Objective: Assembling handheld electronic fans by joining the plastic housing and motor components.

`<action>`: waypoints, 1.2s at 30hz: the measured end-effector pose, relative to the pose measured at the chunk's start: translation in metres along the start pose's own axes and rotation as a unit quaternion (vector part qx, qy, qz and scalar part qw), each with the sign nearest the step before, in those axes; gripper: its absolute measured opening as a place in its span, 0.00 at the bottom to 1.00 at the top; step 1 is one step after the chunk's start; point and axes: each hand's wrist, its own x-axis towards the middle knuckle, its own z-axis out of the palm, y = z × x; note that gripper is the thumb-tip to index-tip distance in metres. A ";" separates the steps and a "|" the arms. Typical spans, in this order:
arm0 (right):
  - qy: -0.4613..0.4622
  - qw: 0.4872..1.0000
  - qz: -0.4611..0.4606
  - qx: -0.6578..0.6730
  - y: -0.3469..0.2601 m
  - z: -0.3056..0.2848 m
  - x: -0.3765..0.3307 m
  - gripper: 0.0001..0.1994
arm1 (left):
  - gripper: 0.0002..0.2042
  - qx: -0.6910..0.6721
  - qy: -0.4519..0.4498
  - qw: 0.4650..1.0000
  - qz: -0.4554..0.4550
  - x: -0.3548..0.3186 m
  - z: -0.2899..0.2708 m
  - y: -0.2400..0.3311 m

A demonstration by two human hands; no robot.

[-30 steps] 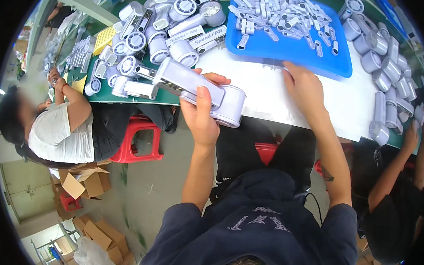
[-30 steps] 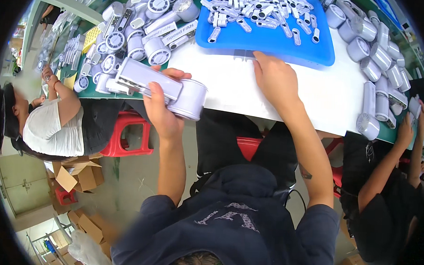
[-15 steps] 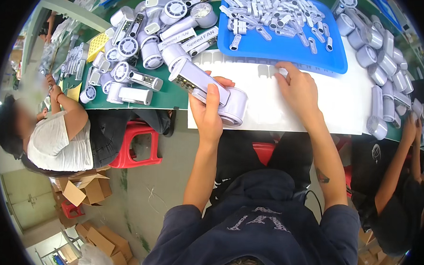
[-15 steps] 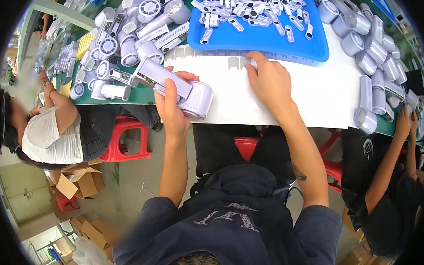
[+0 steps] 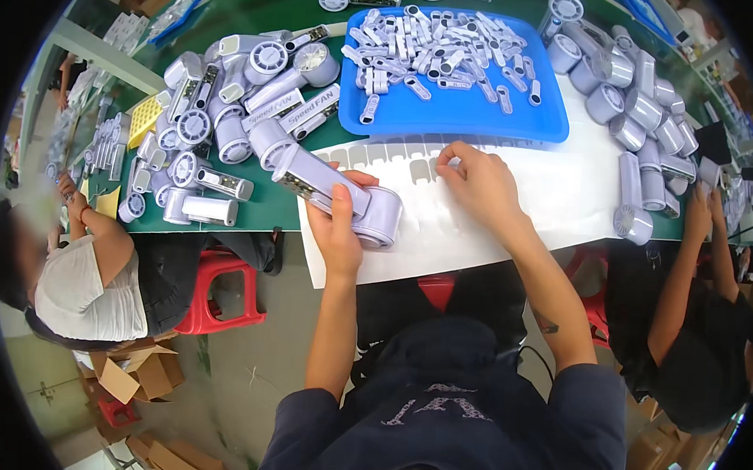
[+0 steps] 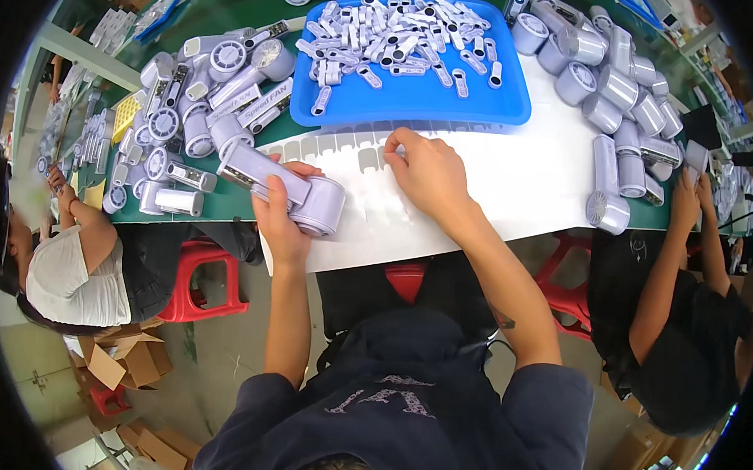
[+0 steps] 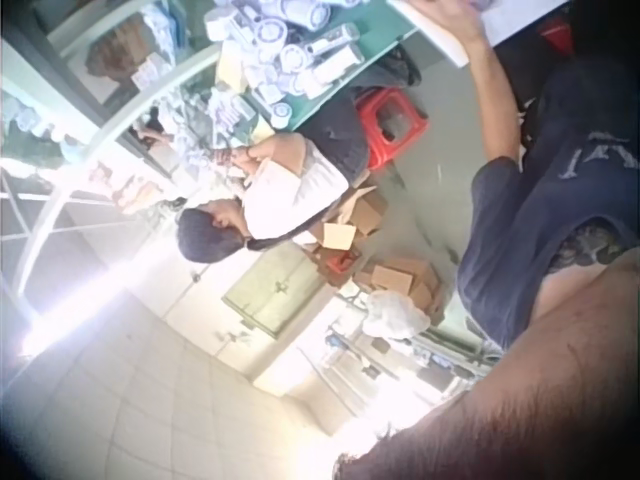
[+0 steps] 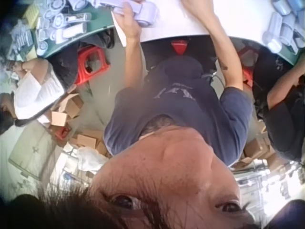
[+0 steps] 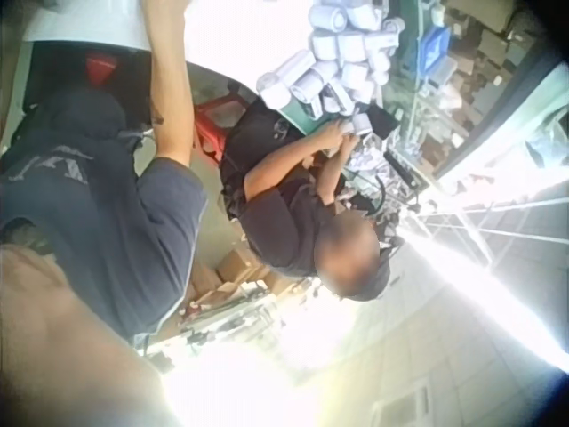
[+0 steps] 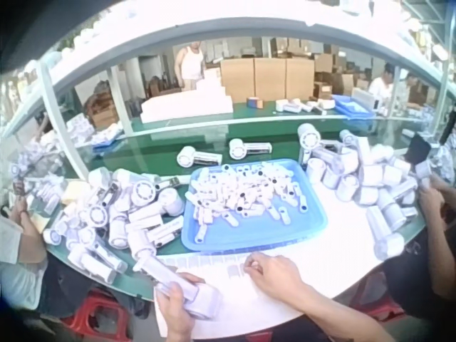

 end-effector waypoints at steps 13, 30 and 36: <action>0.036 0.987 -0.079 0.135 0.018 -0.009 -0.009 0.05 | 0.21 0.020 0.025 0.999 0.006 0.004 0.002 -0.014; 0.086 0.858 -0.082 0.499 -0.011 -0.113 -0.034 0.28 | 0.19 0.221 -0.199 0.949 0.102 0.036 0.060 0.053; 0.064 0.847 -0.106 0.517 -0.023 -0.112 -0.045 0.23 | 0.11 0.191 -0.294 0.925 0.147 0.028 0.100 0.036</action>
